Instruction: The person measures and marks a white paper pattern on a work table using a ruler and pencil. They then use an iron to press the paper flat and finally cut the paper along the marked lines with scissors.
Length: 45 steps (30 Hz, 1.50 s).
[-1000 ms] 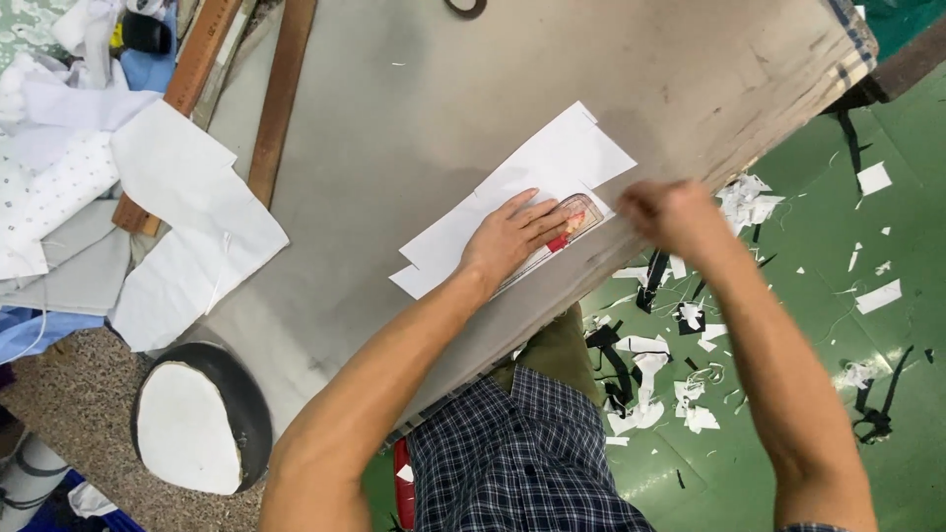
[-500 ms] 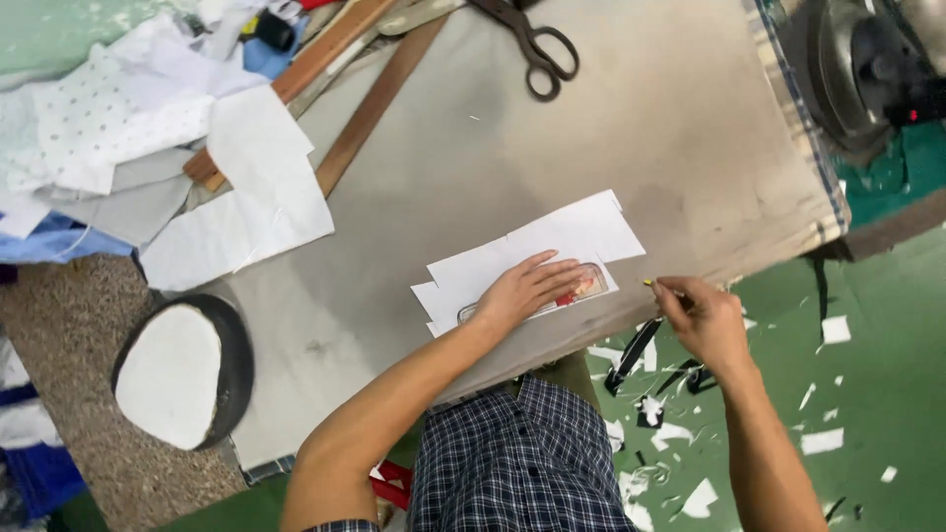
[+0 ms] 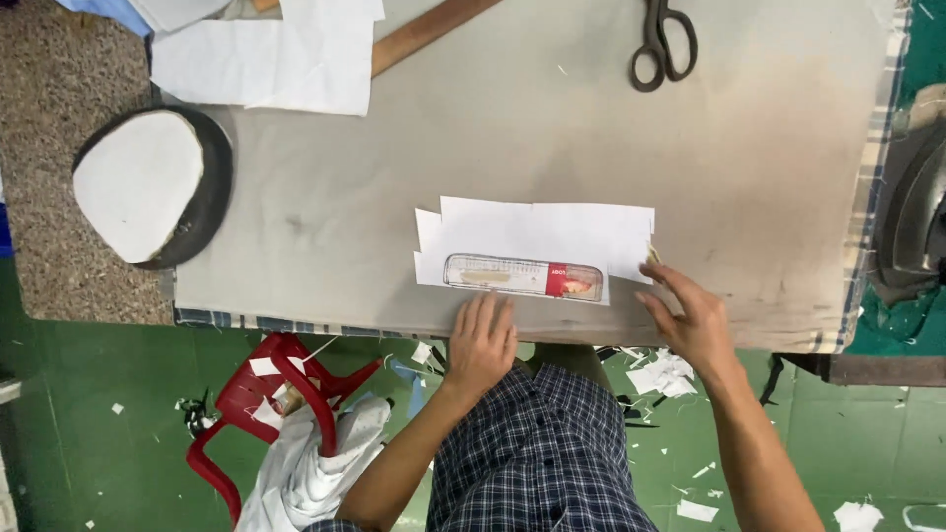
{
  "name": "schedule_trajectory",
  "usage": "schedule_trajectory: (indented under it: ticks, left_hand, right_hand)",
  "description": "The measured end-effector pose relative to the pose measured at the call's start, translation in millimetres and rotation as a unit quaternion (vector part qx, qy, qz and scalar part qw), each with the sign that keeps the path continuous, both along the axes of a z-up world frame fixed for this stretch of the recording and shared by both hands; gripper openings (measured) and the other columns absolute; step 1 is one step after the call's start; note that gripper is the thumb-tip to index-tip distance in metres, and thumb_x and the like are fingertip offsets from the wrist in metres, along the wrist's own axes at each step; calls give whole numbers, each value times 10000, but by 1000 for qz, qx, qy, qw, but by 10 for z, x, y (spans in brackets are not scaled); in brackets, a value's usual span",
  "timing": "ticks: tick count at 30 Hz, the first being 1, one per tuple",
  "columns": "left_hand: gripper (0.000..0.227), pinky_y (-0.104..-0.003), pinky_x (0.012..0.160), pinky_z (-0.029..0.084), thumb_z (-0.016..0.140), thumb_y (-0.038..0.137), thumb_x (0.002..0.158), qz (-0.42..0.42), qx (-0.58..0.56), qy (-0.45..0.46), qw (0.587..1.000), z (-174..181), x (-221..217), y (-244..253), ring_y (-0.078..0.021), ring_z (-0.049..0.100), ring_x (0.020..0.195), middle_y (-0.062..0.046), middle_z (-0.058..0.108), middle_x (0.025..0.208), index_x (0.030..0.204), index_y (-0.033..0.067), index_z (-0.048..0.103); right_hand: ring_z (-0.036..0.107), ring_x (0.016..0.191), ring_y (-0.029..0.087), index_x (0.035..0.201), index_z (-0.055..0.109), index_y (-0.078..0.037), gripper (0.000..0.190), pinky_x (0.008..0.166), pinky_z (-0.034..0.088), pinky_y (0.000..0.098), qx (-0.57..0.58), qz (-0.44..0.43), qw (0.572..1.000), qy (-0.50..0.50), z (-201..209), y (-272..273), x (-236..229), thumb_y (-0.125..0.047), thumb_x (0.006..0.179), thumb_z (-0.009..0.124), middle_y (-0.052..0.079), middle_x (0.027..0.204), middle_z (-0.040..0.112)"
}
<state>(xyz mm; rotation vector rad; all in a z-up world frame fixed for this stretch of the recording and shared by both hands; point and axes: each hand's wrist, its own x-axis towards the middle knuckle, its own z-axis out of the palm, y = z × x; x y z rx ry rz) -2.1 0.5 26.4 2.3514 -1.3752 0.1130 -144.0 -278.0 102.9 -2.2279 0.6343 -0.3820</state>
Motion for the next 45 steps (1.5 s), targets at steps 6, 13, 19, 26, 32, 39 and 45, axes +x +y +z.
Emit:
schedule_trajectory:
  ticks: [6,13,19,26,32,39,45]
  left_hand:
    - [586,-592,1150,291,516,431,952,52,36,-37,997,17,3,-56,-456,391,1415,-260,428,1505,1458,137,551]
    - [641,-629,1146,250,410,582,968,55,76,-61,994,-171,81,-54,-441,376,1447,-234,434,1537,1487,230,539]
    - [659,-630,1148,264,358,635,969,73,61,-70,993,-219,52,-52,-437,418,1429,-229,491,1501,1457,247,572]
    - [681,-628,1157,240,396,631,965,79,64,-54,993,-207,33,-52,-462,380,1444,-256,447,1529,1467,200,560]
    - [690,-633,1155,239,419,627,959,83,59,-44,994,-224,24,-58,-482,373,1439,-274,438,1527,1470,183,553]
    - [713,-622,1170,208,427,631,954,87,67,-39,993,-248,12,-45,-481,352,1452,-286,415,1539,1482,166,539]
    - [717,-619,1176,199,430,626,956,88,68,-29,993,-222,14,-51,-474,348,1457,-292,403,1549,1489,157,528]
  right_hand:
    - [608,1285,361,1332,673,-51,583,1152,412,521,-59,157,986,-25,-285,-150,582,-145,790,866,152,1239,730]
    - [547,1357,361,1399,606,-34,675,1220,289,551,-13,188,981,42,-543,-301,592,-292,820,839,204,1318,684]
    - [529,1393,287,1408,613,-97,738,1235,280,505,-20,190,980,47,-725,-303,556,-379,775,868,145,1357,677]
    - [536,1389,270,1397,625,-111,739,1236,273,486,-22,182,982,42,-795,-285,545,-411,772,879,121,1339,693]
    - [552,1378,243,1384,640,-120,746,1236,284,464,-35,170,984,28,-844,-273,541,-447,760,887,104,1323,706]
    - [567,1362,247,1364,653,-104,749,1226,303,456,-47,162,985,22,-799,-248,565,-462,752,893,120,1312,710]
    - [564,1365,237,1371,655,-109,759,1231,295,445,-51,158,986,27,-801,-250,557,-471,749,896,115,1309,712]
